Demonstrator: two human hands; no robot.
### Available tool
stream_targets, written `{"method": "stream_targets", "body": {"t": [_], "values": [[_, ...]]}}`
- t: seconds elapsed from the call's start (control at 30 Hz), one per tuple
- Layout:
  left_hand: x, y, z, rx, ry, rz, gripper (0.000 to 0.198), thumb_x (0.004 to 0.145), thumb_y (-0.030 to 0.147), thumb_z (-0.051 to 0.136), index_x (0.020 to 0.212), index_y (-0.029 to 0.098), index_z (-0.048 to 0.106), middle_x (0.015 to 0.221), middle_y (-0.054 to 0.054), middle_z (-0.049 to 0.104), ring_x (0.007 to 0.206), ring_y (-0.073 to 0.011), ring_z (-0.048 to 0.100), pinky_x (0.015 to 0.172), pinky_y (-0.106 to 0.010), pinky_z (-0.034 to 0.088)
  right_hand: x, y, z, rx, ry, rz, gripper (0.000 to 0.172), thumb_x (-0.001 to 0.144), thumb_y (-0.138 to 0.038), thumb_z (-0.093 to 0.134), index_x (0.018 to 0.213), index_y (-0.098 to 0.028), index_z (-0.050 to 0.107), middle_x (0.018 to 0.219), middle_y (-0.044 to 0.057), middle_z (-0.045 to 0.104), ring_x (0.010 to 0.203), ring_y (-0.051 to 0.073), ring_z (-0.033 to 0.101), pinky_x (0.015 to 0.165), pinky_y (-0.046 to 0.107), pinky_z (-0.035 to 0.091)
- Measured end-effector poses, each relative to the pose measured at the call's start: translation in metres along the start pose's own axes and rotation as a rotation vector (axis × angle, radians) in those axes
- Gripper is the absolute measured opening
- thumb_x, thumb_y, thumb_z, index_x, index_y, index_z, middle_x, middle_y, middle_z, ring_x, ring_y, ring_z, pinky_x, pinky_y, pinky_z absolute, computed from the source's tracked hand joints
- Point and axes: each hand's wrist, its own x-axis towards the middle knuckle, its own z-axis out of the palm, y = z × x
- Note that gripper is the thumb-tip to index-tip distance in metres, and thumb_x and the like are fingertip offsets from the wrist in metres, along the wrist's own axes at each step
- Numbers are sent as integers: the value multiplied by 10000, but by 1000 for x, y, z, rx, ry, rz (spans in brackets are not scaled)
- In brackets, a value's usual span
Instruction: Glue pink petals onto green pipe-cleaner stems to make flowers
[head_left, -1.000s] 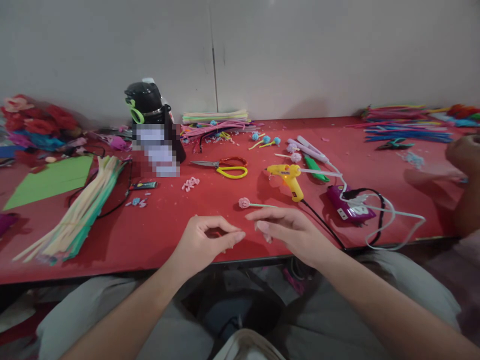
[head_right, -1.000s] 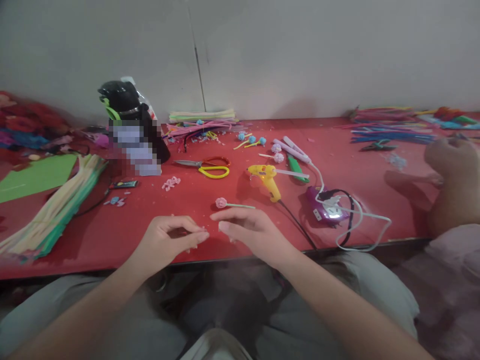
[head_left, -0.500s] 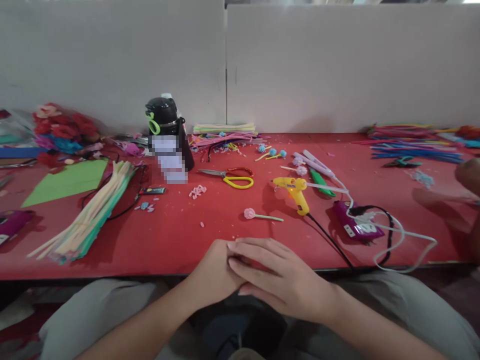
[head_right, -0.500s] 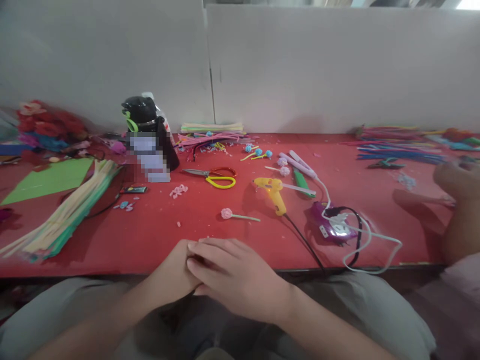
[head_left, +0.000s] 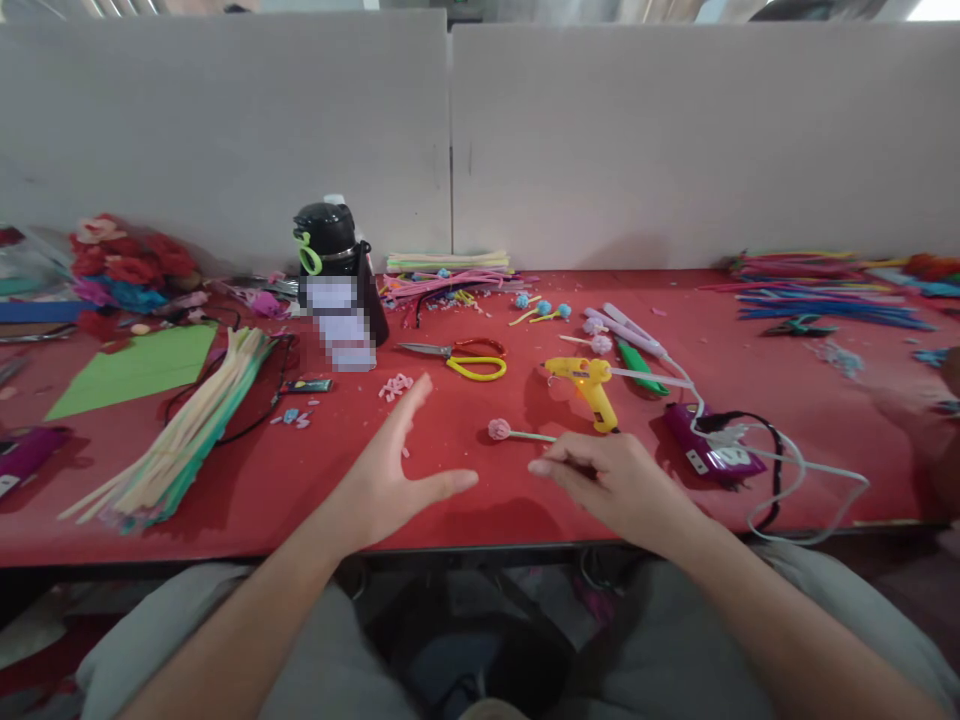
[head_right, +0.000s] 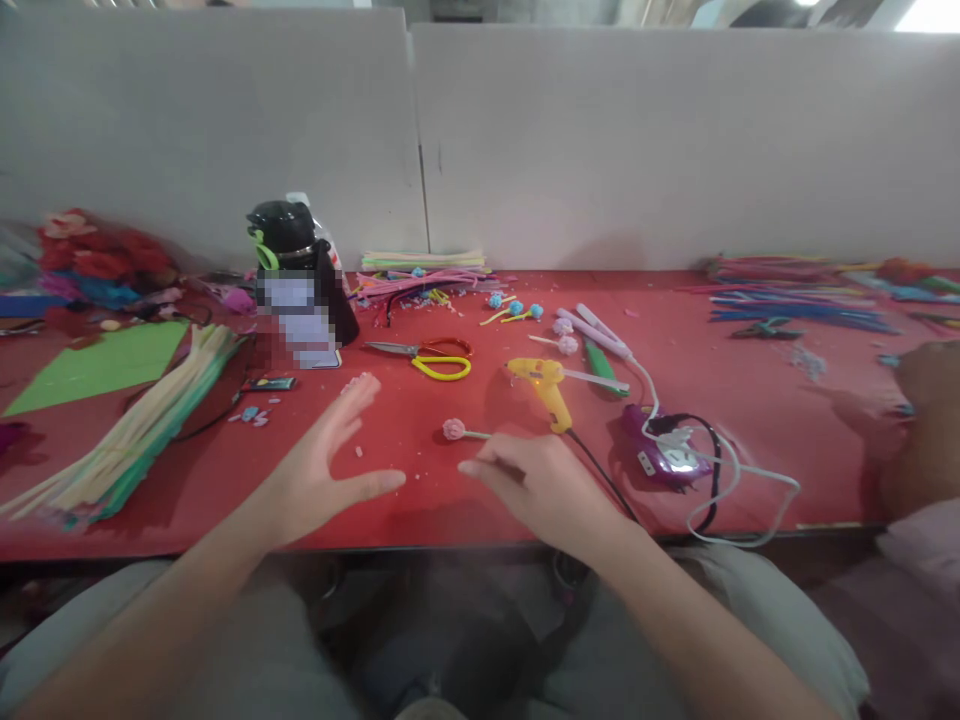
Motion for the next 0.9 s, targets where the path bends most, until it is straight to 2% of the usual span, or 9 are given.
{"method": "stream_targets", "body": {"t": [0.13,0.27,0.33,0.43,0.57,0.67,0.73,0.8,0.9], "values": [[8,-5,-10,381,299,187,838,899,413,663,1593,211,238,1648,-146,292,1529,-313,259,1247,-508,250,2,8,-9,-60,120,-19,452,1008,-428,502,623,-193,523,538,-29,530,497,99,463,519,250,345],[16,-13,-18,560,457,361,729,944,333,591,1577,151,280,1614,-174,350,1513,-296,299,1251,-467,260,1,7,-11,76,75,-84,269,1002,-347,530,847,-191,685,713,8,693,642,125,624,640,234,473],[18,-16,-20,568,496,374,706,956,329,572,1575,143,288,1609,-182,357,1511,-296,305,1249,-465,267,-1,4,-8,66,73,-113,329,963,-390,611,712,-185,665,603,-7,630,570,117,575,587,236,455],[18,-17,-17,524,522,374,675,974,333,541,1578,163,291,1614,-167,355,1515,-284,301,1252,-454,264,-3,-5,-1,81,22,-281,368,963,-354,627,640,-179,642,595,-2,598,579,117,558,642,257,485],[17,-16,-10,435,502,346,670,981,351,537,1581,188,288,1632,-147,333,1523,-260,293,1254,-437,266,-4,-17,9,172,-41,-468,205,915,-290,706,728,-207,716,936,59,734,1033,211,668,995,376,486],[17,-15,-7,367,476,307,672,975,362,546,1576,190,300,1636,-147,325,1522,-265,295,1254,-456,261,-6,-18,11,249,-19,-400,244,883,-272,743,652,-209,695,1107,67,738,1179,238,635,1103,431,425],[16,-15,-6,315,456,284,679,967,365,558,1575,197,304,1641,-139,318,1525,-276,285,1254,-479,251,-7,-16,11,335,-32,-296,75,914,-225,693,932,-241,765,1382,83,628,1306,242,565,1118,441,425],[16,-15,-4,257,430,267,697,957,364,574,1577,213,297,1649,-126,303,1528,-285,274,1254,-498,242,-7,-12,11,457,-26,-186,224,918,-240,686,1133,-274,737,1435,84,594,1354,248,531,1116,459,437],[13,-14,-1,177,383,248,732,940,358,598,1585,237,276,1657,-111,288,1529,-288,270,1251,-507,248,-5,-9,13,631,-8,-52,266,962,-358,623,766,-249,766,1149,67,753,1230,251,632,1110,481,441]]}}
